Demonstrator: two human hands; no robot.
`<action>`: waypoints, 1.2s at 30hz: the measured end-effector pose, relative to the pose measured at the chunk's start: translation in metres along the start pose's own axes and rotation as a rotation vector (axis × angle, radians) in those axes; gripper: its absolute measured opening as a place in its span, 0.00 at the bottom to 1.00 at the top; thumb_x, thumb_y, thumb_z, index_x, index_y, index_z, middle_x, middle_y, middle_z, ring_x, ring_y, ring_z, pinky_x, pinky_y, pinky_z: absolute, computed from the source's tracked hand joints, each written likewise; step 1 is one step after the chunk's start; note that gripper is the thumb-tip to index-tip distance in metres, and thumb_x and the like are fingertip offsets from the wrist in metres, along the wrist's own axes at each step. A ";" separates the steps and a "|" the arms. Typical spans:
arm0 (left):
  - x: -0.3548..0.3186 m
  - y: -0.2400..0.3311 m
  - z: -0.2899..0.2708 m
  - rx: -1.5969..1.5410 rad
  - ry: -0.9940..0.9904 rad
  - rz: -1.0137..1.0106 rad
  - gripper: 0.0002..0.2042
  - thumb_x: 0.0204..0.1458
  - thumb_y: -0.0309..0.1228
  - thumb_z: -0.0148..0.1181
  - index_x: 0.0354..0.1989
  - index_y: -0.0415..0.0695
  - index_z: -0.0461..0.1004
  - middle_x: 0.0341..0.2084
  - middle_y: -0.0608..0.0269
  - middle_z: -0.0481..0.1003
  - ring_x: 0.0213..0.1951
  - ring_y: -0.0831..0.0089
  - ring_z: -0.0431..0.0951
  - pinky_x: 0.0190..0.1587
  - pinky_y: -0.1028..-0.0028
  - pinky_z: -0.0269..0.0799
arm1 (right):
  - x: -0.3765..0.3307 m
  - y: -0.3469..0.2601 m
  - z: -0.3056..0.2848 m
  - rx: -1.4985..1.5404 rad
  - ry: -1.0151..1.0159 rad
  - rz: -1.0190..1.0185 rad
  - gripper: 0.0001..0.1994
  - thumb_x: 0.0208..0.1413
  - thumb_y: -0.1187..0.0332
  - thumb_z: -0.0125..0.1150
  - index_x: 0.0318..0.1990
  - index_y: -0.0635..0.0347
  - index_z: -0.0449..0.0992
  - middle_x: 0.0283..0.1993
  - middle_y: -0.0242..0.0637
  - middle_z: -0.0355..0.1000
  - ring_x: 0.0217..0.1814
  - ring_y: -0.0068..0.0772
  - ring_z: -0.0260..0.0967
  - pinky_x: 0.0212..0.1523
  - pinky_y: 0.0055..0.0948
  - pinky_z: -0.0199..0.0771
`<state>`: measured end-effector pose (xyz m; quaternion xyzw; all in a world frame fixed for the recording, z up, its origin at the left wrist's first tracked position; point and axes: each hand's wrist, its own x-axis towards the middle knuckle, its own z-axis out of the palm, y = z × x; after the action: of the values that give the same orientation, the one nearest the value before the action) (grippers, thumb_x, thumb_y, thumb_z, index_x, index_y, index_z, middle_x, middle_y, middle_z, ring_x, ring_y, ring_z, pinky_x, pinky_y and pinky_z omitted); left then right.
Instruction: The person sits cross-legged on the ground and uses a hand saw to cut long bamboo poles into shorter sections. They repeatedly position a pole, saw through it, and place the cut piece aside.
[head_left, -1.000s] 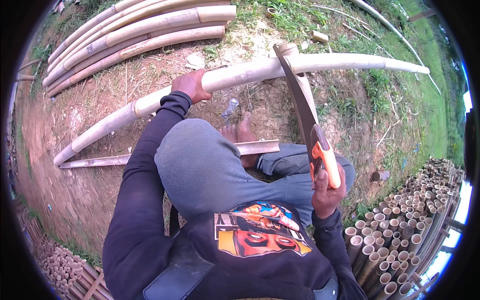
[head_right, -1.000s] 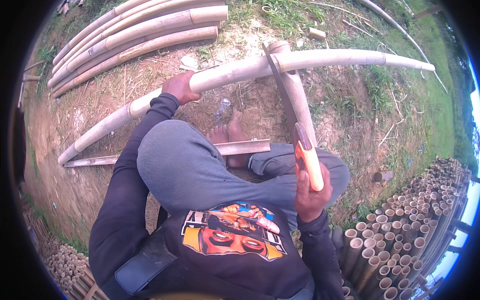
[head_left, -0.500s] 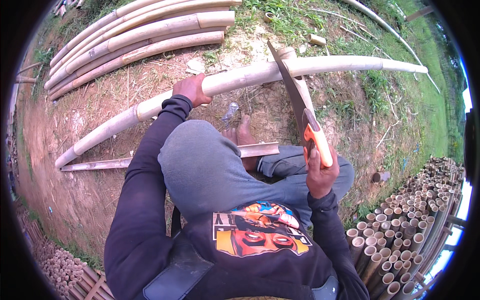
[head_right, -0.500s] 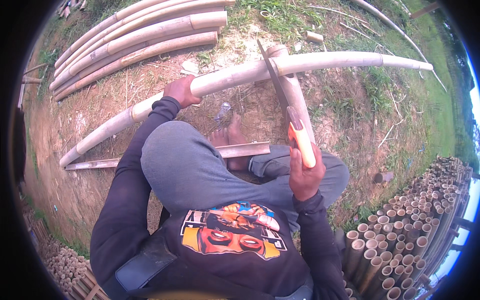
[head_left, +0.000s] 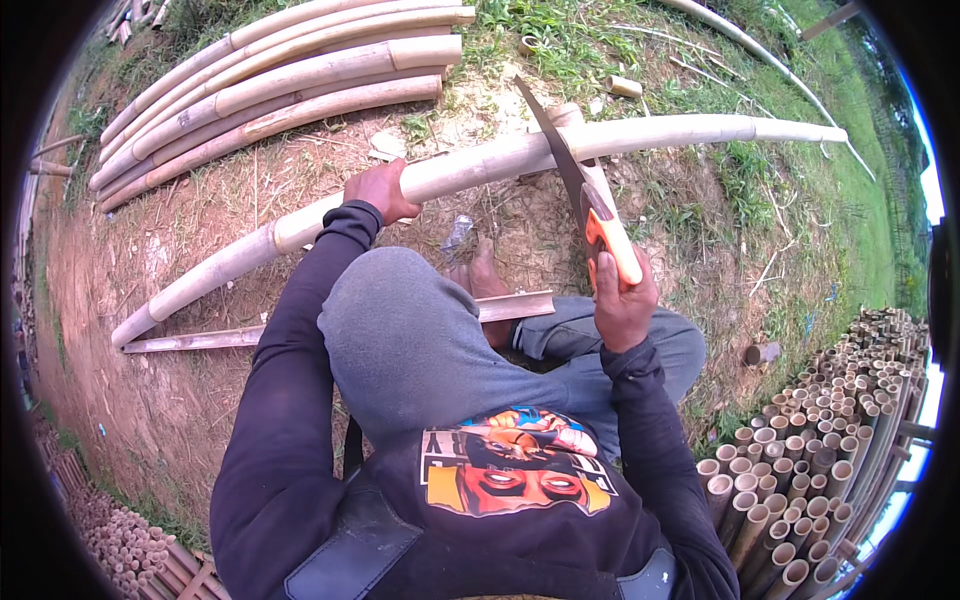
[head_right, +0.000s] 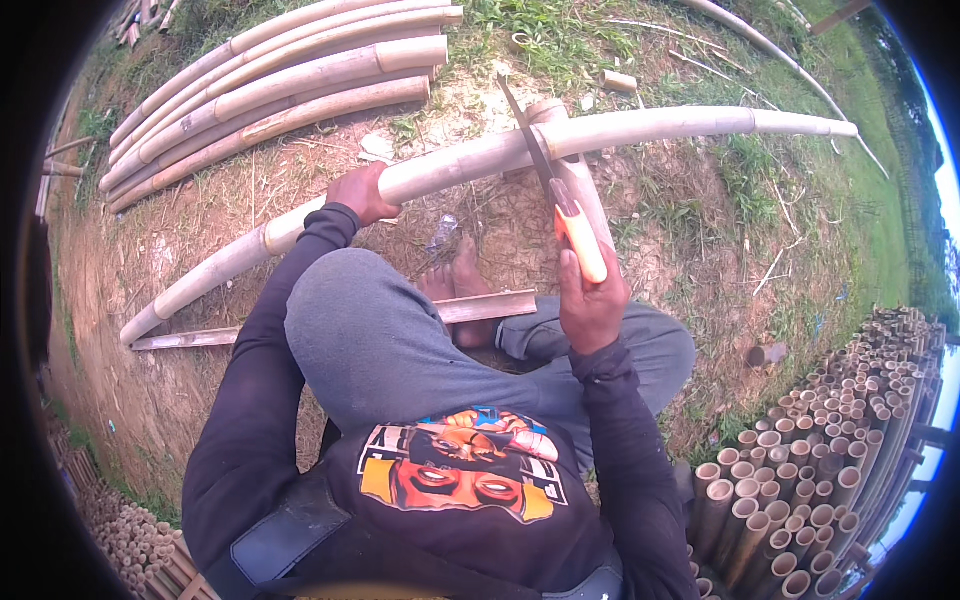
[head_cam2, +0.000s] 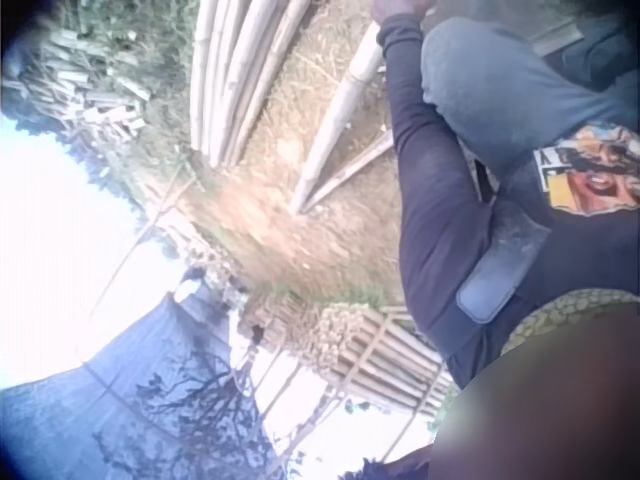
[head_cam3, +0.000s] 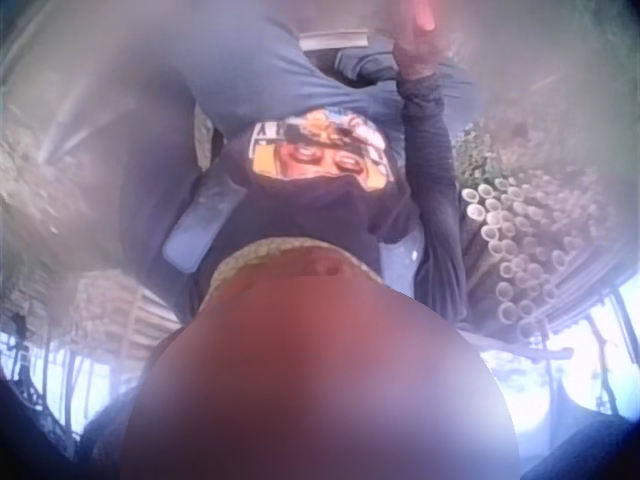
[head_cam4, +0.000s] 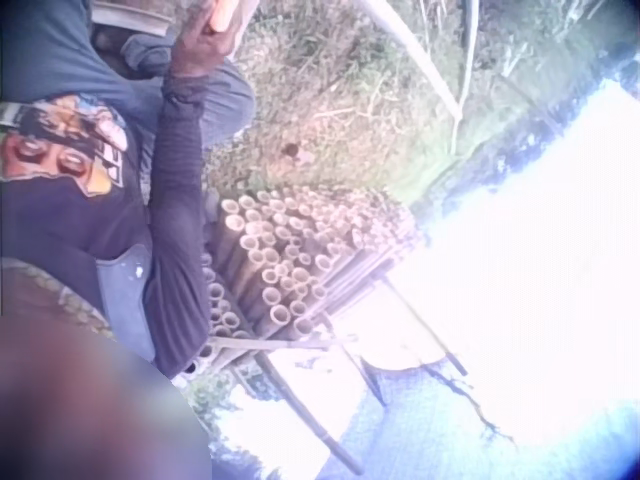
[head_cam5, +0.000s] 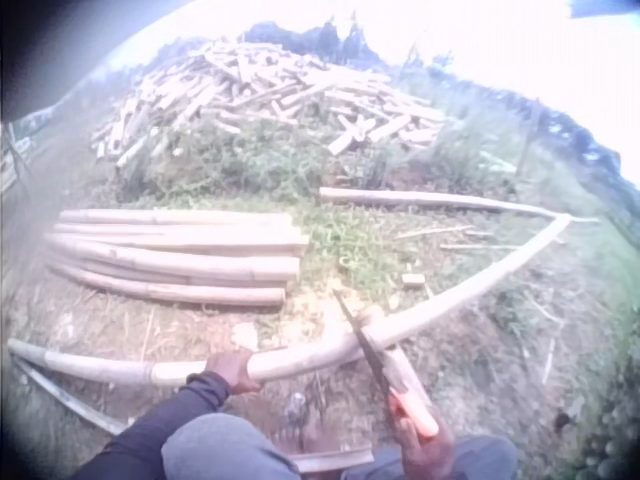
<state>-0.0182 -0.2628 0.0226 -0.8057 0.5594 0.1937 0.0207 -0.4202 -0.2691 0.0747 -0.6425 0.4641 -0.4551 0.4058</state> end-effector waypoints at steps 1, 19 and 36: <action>0.000 -0.001 0.002 -0.011 -0.006 0.008 0.34 0.42 0.52 0.77 0.57 0.49 0.77 0.46 0.52 0.84 0.50 0.53 0.86 0.55 0.55 0.81 | -0.031 -0.016 -0.028 -0.098 -0.051 -0.032 0.17 0.72 0.70 0.62 0.60 0.73 0.71 0.36 0.32 0.75 0.35 0.16 0.73 0.40 0.23 0.82; 0.001 -0.005 0.006 -0.029 -0.022 0.013 0.34 0.42 0.52 0.77 0.57 0.49 0.77 0.46 0.52 0.85 0.49 0.53 0.86 0.54 0.56 0.81 | -0.073 -0.030 -0.056 -0.047 -0.057 -0.009 0.17 0.71 0.71 0.62 0.60 0.74 0.72 0.42 0.41 0.79 0.39 0.21 0.75 0.39 0.24 0.79; 0.004 -0.007 0.011 -0.025 0.005 0.034 0.33 0.42 0.53 0.77 0.55 0.49 0.77 0.44 0.51 0.85 0.48 0.52 0.86 0.53 0.55 0.82 | -0.063 -0.018 -0.052 -0.168 -0.061 -0.144 0.16 0.73 0.70 0.60 0.60 0.72 0.70 0.38 0.35 0.76 0.26 0.13 0.67 0.33 0.19 0.77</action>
<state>-0.0135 -0.2611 0.0095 -0.7968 0.5705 0.1991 0.0057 -0.4760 -0.2094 0.0919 -0.7195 0.4409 -0.4226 0.3307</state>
